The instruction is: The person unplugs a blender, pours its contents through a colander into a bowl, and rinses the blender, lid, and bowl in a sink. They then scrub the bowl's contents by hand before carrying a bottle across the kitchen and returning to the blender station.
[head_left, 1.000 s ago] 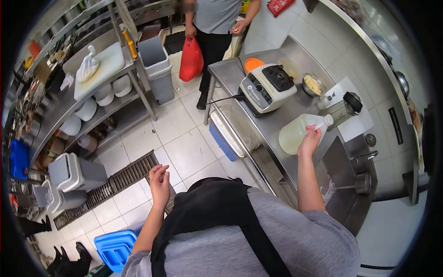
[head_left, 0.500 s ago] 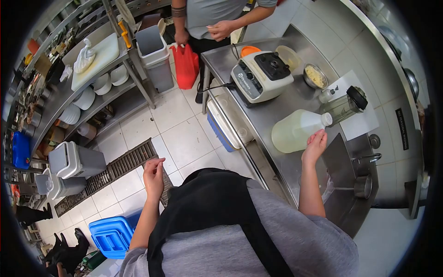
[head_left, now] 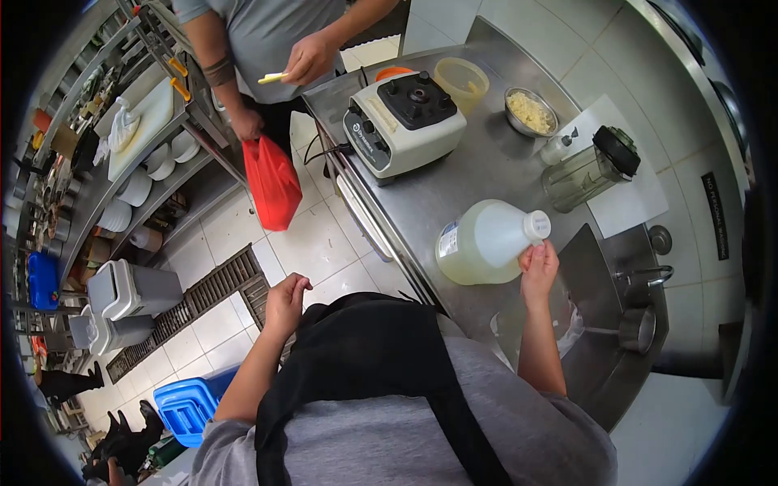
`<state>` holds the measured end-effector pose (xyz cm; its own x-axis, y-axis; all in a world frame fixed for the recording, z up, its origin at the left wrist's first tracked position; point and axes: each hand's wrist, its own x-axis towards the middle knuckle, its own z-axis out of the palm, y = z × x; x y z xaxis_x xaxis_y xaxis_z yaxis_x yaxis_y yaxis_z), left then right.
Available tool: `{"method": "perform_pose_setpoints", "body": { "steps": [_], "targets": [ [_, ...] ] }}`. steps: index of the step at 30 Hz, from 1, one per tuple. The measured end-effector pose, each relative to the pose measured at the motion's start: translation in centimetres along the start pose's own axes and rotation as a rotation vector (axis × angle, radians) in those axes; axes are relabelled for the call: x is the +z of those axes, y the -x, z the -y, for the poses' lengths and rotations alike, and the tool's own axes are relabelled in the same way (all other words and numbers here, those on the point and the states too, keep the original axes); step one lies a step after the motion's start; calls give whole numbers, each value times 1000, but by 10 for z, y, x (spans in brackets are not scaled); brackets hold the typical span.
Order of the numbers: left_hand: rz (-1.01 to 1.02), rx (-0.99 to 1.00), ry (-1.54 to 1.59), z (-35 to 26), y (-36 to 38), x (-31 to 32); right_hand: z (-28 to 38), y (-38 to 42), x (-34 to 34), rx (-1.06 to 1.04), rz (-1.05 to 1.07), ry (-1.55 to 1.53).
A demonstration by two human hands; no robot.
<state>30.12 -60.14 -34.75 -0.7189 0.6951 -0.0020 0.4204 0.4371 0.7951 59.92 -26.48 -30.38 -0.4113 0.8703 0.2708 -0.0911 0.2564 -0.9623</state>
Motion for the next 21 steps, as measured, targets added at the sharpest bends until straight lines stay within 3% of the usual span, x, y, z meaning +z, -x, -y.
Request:
{"method": "perform_pose_setpoints", "body": {
  "steps": [1,4,5,6,8,11,13,14,16,18,19,20,21],
  "targets": [
    [88,-93,-78,-10,-2,0,-5,-1,-6,3,9,-6],
    [65,6,-58,-8,-6,14,-16,-4,-17,-30,101,-43],
    [207,-84,-9,-9,-5,13,-15,-5,-17,-34,108,-53],
    [201,-96,-10,-1,0,16,-15,-6,-18,-36,117,-62],
    [239,-152,-238,36,19,33,-18,-9,-23,-40,146,-71],
    [561,-540,-353,159,79,67,-19,-15,-25,-49,168,-89],
    [547,-439,541,269,152,108,-20,-17,-26,-45,175,-102],
    [530,-450,546,239,149,93,-21,-17,-27,-52,168,-97],
    [614,-628,195,175,128,58,-21,-18,-29,-49,187,-96],
    [394,-535,18,178,114,57,-21,-20,-28,-49,154,-101],
    [343,-577,-92,129,83,30,-25,-21,-32,-47,166,-103],
    [123,-397,31,126,68,10,-26,-22,-31,-36,197,-109],
    [-64,-776,502,41,40,-24,-25,-22,-29,-29,187,-120]
  ]
}}
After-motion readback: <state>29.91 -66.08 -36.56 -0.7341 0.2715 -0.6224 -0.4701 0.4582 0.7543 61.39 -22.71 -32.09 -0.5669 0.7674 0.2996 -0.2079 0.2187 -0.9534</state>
